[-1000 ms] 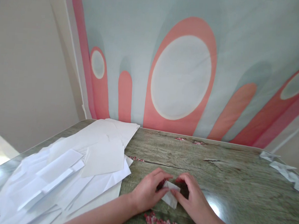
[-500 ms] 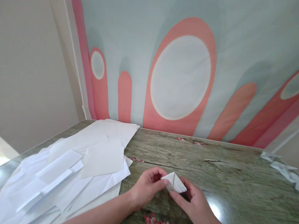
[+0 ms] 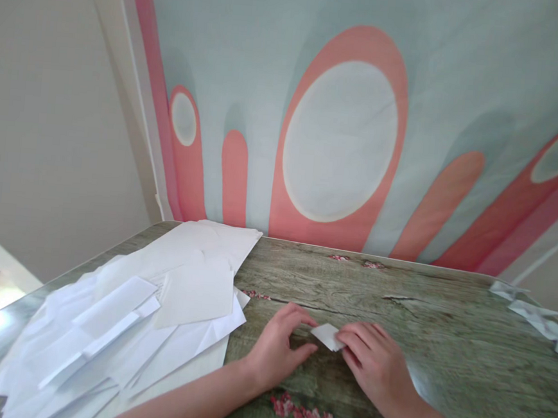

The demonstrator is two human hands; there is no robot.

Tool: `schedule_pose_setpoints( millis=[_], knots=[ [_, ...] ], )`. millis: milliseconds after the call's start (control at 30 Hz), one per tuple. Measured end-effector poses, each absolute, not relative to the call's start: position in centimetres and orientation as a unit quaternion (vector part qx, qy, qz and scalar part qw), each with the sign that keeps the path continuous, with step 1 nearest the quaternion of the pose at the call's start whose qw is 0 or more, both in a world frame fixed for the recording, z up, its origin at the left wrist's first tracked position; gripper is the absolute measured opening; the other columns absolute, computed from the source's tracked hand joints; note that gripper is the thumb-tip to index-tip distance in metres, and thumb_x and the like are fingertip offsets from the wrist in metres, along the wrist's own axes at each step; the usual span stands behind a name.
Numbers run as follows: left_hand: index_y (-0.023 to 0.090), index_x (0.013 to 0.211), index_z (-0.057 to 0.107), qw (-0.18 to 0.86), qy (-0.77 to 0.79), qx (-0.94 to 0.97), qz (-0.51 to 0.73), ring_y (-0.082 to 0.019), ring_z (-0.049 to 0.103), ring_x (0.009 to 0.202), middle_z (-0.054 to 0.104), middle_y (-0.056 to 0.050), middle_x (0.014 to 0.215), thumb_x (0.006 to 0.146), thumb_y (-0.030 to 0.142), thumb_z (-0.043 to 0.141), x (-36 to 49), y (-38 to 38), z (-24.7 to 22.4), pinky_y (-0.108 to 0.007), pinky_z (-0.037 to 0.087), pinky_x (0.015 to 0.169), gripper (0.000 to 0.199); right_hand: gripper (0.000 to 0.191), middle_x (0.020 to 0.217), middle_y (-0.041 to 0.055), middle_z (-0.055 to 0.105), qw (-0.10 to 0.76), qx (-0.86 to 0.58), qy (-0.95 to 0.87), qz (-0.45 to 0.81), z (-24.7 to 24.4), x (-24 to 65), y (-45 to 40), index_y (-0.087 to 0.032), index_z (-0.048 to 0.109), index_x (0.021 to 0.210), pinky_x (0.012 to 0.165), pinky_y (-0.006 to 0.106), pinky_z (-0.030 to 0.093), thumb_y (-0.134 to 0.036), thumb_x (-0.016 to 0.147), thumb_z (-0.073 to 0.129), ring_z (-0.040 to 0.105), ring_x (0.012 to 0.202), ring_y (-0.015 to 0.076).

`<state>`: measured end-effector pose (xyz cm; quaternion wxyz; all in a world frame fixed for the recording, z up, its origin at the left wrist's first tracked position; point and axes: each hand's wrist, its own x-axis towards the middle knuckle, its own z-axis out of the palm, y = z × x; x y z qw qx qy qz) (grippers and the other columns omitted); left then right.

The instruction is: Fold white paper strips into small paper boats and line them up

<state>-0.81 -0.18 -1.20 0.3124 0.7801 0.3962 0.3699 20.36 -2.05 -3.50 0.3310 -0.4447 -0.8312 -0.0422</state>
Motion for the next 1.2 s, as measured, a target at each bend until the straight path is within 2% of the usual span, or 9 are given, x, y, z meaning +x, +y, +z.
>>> schedule_pose_setpoints(
  millis=[167, 300, 600, 867, 1033, 1200],
  knots=[
    [0.02, 0.089, 0.061, 0.192, 0.376, 0.852, 0.309, -0.018, 0.051, 0.09, 0.058, -0.002, 0.093, 0.071, 0.009, 0.065, -1.0, 0.0, -1.3, -0.029, 0.038, 0.082, 0.021, 0.018, 0.076, 0.0012, 0.057, 0.297, -0.438, -0.847, -0.053, -3.7, 19.5, -2.4, -0.02, 0.058, 0.077, 0.07, 0.031, 0.035, -0.008, 0.083, 0.047, 0.051, 0.072, 0.016],
    [0.02, 0.082, 0.061, 0.151, 0.378, 0.876, 0.257, -0.017, 0.053, 0.086, 0.059, 0.0, 0.086, 0.074, 0.009, 0.062, -1.1, 0.2, -1.4, -0.028, 0.038, 0.078, 0.014, 0.019, 0.077, 0.0006, 0.056, 0.285, -0.445, -0.848, -0.032, -3.8, 19.2, -2.5, -0.02, 0.058, 0.076, 0.07, 0.031, 0.035, -0.007, 0.083, 0.048, 0.05, 0.072, 0.0156],
    [0.021, 0.083, 0.065, 0.141, 0.367, 0.894, 0.217, -0.017, 0.055, 0.084, 0.062, -0.002, 0.085, 0.082, 0.02, 0.057, -1.1, 0.3, -1.6, -0.027, 0.04, 0.077, 0.008, 0.018, 0.081, 0.0022, 0.053, 0.233, -0.458, -0.854, 0.076, -2.8, 20.1, -2.6, -0.022, 0.063, 0.082, 0.072, 0.031, 0.038, -0.019, 0.089, 0.047, 0.051, 0.079, 0.0173],
    [0.019, 0.082, 0.065, 0.163, 0.399, 0.875, 0.219, -0.018, 0.054, 0.084, 0.059, -0.003, 0.083, 0.085, 0.023, 0.052, -1.0, 0.4, -1.2, -0.027, 0.041, 0.077, 0.014, 0.023, 0.078, 0.001, 0.056, 0.242, -0.495, -0.797, 0.245, -2.4, 20.7, -1.6, -0.021, 0.063, 0.075, 0.071, 0.027, 0.041, -0.03, 0.089, 0.047, 0.054, 0.076, 0.0153],
    [0.019, 0.079, 0.064, 0.164, 0.426, 0.862, 0.219, -0.017, 0.054, 0.081, 0.058, -0.002, 0.078, 0.085, 0.025, 0.052, -0.7, 0.8, -1.3, -0.027, 0.04, 0.075, 0.015, 0.026, 0.072, 0.0007, 0.055, 0.255, -0.521, -0.77, 0.264, -2.8, 20.6, -1.2, -0.02, 0.06, 0.068, 0.067, 0.027, 0.041, -0.032, 0.087, 0.047, 0.054, 0.071, 0.0149],
    [0.018, 0.078, 0.063, 0.154, 0.46, 0.849, 0.207, -0.018, 0.054, 0.08, 0.057, -0.003, 0.08, 0.082, 0.031, 0.057, -0.6, 1.2, -1.7, -0.027, 0.039, 0.072, 0.014, 0.025, 0.073, 0.0014, 0.054, 0.253, -0.534, -0.776, 0.222, -3.6, 20.6, -0.9, -0.02, 0.058, 0.068, 0.066, 0.028, 0.04, -0.032, 0.087, 0.046, 0.053, 0.072, 0.0159]
  ],
)
